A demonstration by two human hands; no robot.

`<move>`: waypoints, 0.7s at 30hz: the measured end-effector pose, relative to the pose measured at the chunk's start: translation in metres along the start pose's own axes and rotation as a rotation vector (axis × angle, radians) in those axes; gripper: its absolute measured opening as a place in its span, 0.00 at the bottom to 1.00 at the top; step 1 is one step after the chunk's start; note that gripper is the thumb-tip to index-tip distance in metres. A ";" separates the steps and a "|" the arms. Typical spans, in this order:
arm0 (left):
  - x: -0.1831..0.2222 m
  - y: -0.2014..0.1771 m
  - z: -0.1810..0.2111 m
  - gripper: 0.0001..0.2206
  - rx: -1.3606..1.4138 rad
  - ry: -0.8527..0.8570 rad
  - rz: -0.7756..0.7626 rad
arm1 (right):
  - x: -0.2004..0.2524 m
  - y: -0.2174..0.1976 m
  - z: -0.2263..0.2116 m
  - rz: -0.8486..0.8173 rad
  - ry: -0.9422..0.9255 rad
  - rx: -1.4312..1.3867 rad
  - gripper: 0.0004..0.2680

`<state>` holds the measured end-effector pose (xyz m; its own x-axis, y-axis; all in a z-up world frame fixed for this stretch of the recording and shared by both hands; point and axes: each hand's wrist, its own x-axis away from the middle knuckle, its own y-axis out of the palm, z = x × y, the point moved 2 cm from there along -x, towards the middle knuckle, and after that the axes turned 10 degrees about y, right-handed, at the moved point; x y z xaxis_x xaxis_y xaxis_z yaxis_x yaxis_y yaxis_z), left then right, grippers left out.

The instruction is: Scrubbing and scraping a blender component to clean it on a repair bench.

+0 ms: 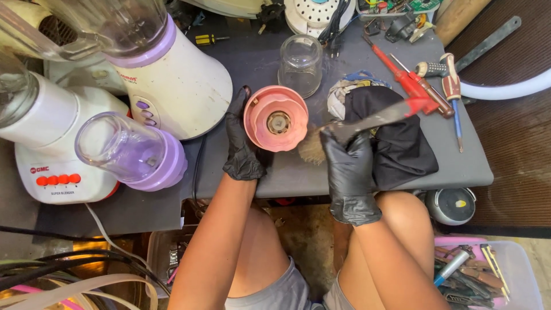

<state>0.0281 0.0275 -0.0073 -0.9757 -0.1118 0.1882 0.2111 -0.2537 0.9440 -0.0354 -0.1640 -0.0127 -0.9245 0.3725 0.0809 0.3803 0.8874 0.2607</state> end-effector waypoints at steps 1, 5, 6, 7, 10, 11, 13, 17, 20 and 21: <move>-0.003 -0.001 0.001 0.12 0.001 -0.001 -0.016 | 0.006 0.005 -0.005 -0.053 -0.020 0.170 0.11; 0.021 0.028 -0.006 0.15 0.066 -0.033 -0.024 | 0.000 -0.005 -0.010 -0.106 -0.032 0.058 0.10; 0.020 0.024 -0.007 0.15 0.066 -0.033 -0.020 | 0.001 -0.003 -0.021 -0.107 -0.029 0.059 0.10; 0.017 0.021 -0.008 0.15 0.056 0.002 -0.034 | 0.001 -0.003 -0.033 0.011 -0.045 -0.023 0.10; 0.020 0.026 -0.009 0.14 -0.026 0.084 -0.084 | 0.007 0.005 -0.056 0.143 -0.058 -0.115 0.12; 0.024 0.029 -0.011 0.13 -0.097 0.124 -0.114 | 0.011 0.008 -0.062 0.163 -0.052 -0.120 0.13; 0.003 -0.006 -0.015 0.11 -0.325 0.268 -0.097 | 0.011 0.005 -0.057 0.153 -0.101 -0.079 0.13; -0.008 -0.026 -0.008 0.15 -0.843 0.581 -0.243 | 0.007 0.000 -0.050 0.128 -0.169 -0.046 0.13; 0.017 0.007 -0.010 0.13 -0.949 0.637 -0.320 | 0.011 -0.001 -0.057 0.135 -0.217 0.001 0.13; 0.018 0.013 -0.012 0.13 -0.943 0.644 -0.328 | 0.008 -0.001 -0.057 0.133 -0.228 -0.003 0.13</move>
<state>0.0138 0.0111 0.0048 -0.8395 -0.3034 -0.4508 0.1787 -0.9376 0.2982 -0.0447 -0.1774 0.0420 -0.8366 0.5380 -0.1036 0.4980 0.8255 0.2655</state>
